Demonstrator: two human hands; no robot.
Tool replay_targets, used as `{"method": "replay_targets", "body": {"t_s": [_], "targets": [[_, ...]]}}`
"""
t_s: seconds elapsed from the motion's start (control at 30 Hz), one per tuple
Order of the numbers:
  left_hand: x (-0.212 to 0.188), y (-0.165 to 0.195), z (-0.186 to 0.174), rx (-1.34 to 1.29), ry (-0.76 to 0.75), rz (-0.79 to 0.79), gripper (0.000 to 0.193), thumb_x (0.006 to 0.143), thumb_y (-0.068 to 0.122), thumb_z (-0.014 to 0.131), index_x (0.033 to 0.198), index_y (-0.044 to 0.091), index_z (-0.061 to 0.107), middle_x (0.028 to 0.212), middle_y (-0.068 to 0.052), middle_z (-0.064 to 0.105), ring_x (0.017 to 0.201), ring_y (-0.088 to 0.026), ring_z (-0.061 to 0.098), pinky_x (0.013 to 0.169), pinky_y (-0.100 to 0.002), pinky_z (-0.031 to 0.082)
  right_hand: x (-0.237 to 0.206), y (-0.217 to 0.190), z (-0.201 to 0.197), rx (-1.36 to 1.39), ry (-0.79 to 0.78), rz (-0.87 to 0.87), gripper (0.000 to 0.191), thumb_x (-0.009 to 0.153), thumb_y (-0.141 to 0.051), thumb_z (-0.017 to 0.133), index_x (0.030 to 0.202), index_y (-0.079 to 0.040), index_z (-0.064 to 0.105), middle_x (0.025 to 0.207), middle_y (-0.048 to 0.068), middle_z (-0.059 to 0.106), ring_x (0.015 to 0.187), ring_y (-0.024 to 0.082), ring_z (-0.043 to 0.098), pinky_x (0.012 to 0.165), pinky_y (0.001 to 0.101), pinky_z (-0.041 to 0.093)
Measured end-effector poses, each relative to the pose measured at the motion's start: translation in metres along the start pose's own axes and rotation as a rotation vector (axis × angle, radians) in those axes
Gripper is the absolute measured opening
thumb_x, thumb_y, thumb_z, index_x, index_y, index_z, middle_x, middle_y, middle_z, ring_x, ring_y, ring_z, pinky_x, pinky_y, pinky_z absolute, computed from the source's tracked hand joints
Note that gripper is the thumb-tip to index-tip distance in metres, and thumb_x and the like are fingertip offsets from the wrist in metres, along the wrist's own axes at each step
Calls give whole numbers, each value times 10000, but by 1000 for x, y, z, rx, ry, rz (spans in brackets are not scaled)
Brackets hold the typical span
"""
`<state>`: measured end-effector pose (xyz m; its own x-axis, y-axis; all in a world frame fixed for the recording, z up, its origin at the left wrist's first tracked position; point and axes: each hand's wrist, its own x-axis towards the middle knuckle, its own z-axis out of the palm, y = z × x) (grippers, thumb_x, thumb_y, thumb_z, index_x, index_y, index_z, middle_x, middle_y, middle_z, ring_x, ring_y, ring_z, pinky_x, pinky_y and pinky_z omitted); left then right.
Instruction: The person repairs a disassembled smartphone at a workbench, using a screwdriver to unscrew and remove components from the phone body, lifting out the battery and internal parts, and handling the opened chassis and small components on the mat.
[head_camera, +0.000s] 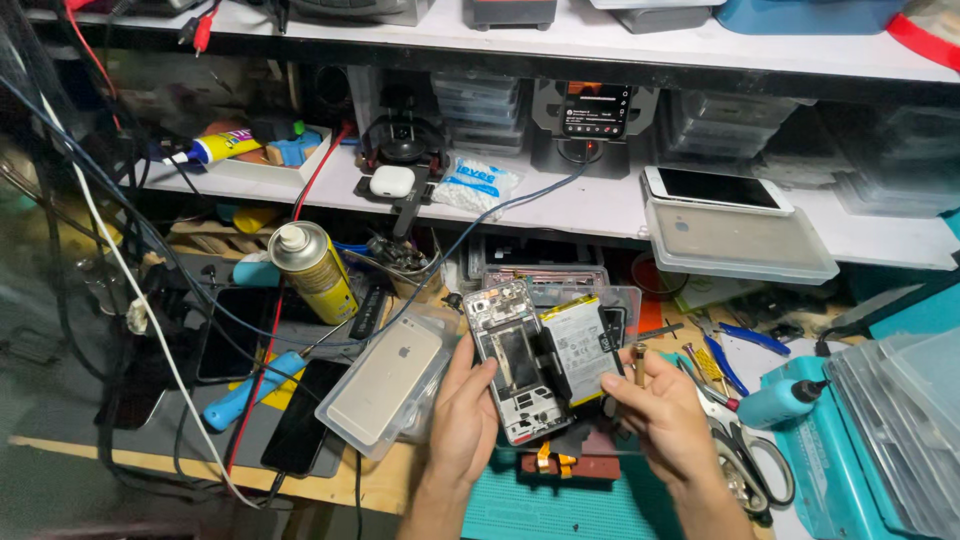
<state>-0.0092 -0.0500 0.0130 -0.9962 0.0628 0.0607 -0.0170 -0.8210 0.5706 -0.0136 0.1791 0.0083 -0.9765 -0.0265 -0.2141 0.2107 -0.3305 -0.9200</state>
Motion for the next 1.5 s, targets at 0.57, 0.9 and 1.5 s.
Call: {"method": "replay_targets", "body": {"t_s": [0.57, 0.9, 1.5], "targets": [[-3, -13, 19, 22, -36, 31, 551, 1022, 24, 428, 1559, 4, 309, 1400, -172, 563, 1308, -225, 536, 1130, -398, 401, -10, 14, 42, -102, -45, -109, 255, 859, -6, 710, 1102, 47, 655, 972, 114, 774, 840, 134, 704, 770, 285, 551], [-5, -10, 23, 59, -31, 41, 577, 984, -47, 421, 1548, 10, 312, 1395, -173, 569, 1298, -220, 547, 1116, -381, 416, -16, 6, 49, -486, 196, -155, 228, 825, -105, 821, 1001, 32, 773, 703, 36, 589, 618, 106, 464, 540, 277, 362], [1, -12, 7, -45, 24, 13, 503, 982, -37, 427, 1482, 14, 389, 1365, -184, 581, 1266, -243, 580, 1078, -393, 460, 6, 0, 10, -499, 96, -307, 226, 889, -133, 720, 1036, 28, 779, 749, -55, 689, 670, 10, 557, 586, 205, 435]]}}
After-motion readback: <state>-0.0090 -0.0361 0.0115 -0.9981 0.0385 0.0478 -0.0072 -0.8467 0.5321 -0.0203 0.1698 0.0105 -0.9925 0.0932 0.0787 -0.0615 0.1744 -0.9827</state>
